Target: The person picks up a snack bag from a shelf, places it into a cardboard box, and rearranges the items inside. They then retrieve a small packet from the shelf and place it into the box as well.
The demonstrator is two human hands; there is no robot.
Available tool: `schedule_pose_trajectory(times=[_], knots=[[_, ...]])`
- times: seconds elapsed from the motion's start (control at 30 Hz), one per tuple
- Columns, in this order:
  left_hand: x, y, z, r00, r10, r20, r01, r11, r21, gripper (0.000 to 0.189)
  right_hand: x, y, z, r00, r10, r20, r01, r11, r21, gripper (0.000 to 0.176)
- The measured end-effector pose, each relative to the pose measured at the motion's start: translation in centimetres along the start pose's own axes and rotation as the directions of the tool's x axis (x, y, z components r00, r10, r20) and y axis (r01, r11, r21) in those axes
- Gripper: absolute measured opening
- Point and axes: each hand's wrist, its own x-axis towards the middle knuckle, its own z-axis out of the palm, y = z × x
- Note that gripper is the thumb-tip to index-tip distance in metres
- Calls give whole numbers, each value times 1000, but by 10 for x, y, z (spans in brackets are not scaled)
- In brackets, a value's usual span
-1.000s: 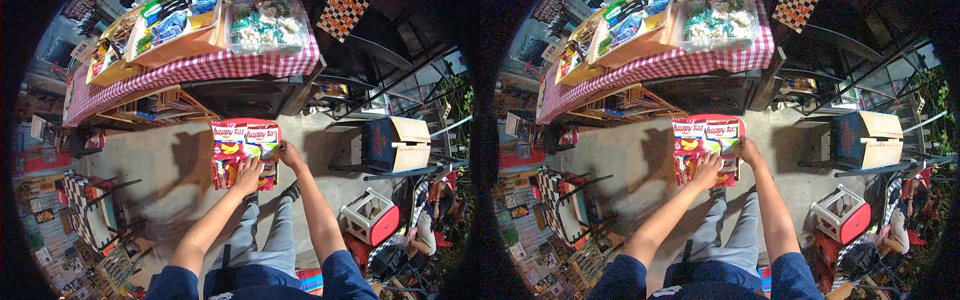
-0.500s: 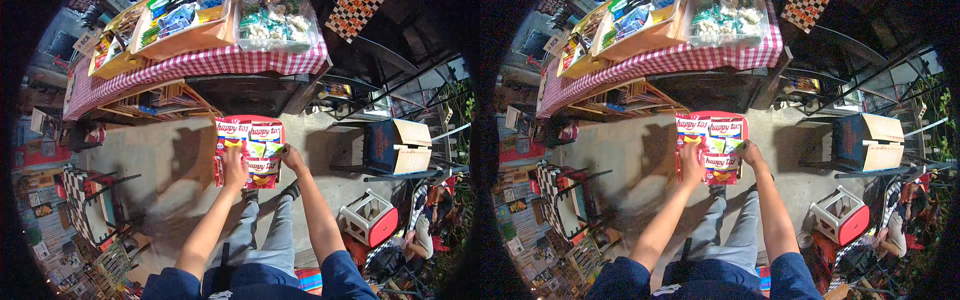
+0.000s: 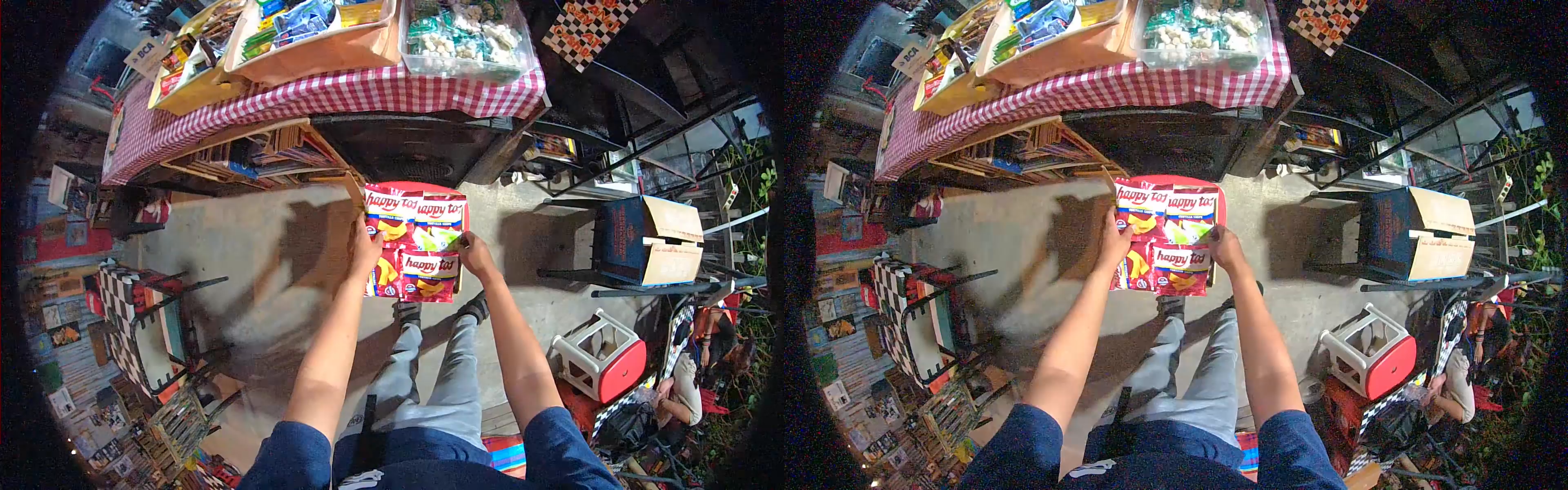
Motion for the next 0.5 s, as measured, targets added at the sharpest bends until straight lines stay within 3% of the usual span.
schedule_pose_trajectory(times=[0.13,0.23,0.3,0.33,0.37,0.43,0.5], knots=[[-2,1,-9,999,-30,32,32,999,-43,65,3,13,5,999,17,49,-16,999,-30,24],[-22,-10,-19,997,-4,-76,6,1000,21,66,-3,21,4,999,52,8,-52,998,27,29],[-45,-26,-28,983,-109,-150,113,994,14,70,-11,26,2,990,143,-17,-141,985,96,32],[-56,-43,-28,975,-184,-123,171,979,-110,81,-20,23,1,989,148,-14,-146,985,95,32],[-69,-58,-26,974,-190,-120,178,978,-110,81,-31,20,-2,986,164,6,-164,985,60,36],[-91,-80,-24,947,-322,3,321,945,59,91,-52,16,-4,980,196,44,-196,981,-11,44],[-100,-88,-20,945,-326,20,323,942,97,97,-64,21,6,977,191,94,-195,980,35,48]])
